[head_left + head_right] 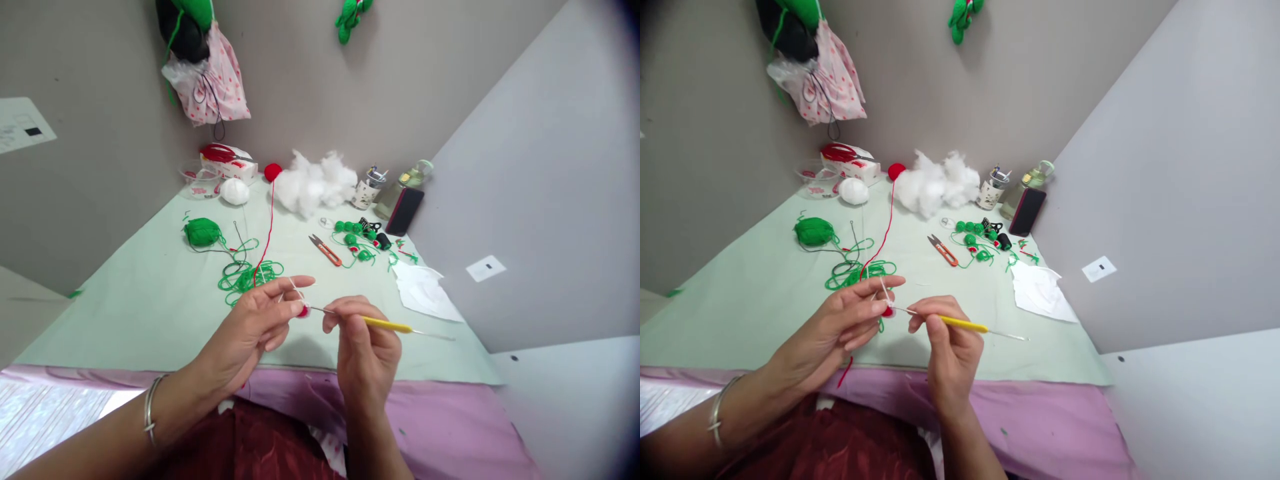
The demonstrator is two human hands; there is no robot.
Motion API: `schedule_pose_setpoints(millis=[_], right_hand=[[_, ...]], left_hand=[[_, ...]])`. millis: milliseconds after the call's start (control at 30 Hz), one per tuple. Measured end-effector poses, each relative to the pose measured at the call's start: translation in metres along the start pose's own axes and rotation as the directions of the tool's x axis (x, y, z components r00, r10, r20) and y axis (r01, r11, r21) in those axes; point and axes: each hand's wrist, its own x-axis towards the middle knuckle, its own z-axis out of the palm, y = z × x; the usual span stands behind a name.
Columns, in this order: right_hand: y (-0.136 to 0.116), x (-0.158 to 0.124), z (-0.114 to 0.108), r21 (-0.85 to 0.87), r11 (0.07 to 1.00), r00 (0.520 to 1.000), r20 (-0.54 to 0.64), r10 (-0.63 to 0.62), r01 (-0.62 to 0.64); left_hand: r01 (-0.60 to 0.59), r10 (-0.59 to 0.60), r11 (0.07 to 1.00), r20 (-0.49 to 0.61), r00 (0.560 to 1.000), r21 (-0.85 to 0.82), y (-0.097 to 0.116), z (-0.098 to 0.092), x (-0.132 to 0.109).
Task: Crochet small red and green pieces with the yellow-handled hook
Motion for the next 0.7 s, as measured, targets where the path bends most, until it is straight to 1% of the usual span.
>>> schedule_pose_setpoints(millis=[67,100,200,267,367,500,600,700], right_hand=[[0.0022,0.0004,0.0009,0.090,0.994,0.998,-0.010,0.068,-0.067],[0.0033,0.0001,0.0011,0.104,0.991,0.997,-0.011,0.083,-0.081],[0.0044,-0.0022,0.0004,0.053,0.997,0.997,0.043,0.063,-0.065],[0.0031,-0.0037,-0.0003,0.007,0.999,0.997,0.072,0.032,-0.033],[0.0004,-0.0041,-0.0006,-0.003,1.000,0.997,0.075,-0.003,0.003],[0.0000,-0.0035,0.0002,0.048,0.999,0.996,0.090,-0.005,0.001],[0.0018,-0.0041,0.0006,0.018,1.000,0.995,0.102,-0.019,0.017],[0.0030,-0.0042,0.0004,0.000,1.000,0.996,0.084,-0.004,0.004]], left_hand=[[-0.011,0.011,0.999,0.021,1.000,0.046,-0.0017,0.0008,-0.0017],[-0.011,0.008,0.997,0.040,0.999,0.077,-0.0033,0.0008,-0.0025],[-0.037,0.026,0.988,0.072,0.997,0.147,-0.0084,0.0003,-0.0039],[-0.058,0.049,0.988,0.064,0.997,0.143,-0.0102,0.0001,-0.0040],[-0.046,0.039,0.993,0.061,0.997,0.109,-0.0092,0.0013,-0.0037],[-0.029,0.024,0.996,0.058,0.998,0.079,-0.0060,0.0036,-0.0037],[-0.024,0.019,0.996,0.064,0.998,0.082,-0.0059,0.0043,-0.0035],[-0.019,0.013,0.996,0.075,0.997,0.087,-0.0067,0.0039,-0.0035]])
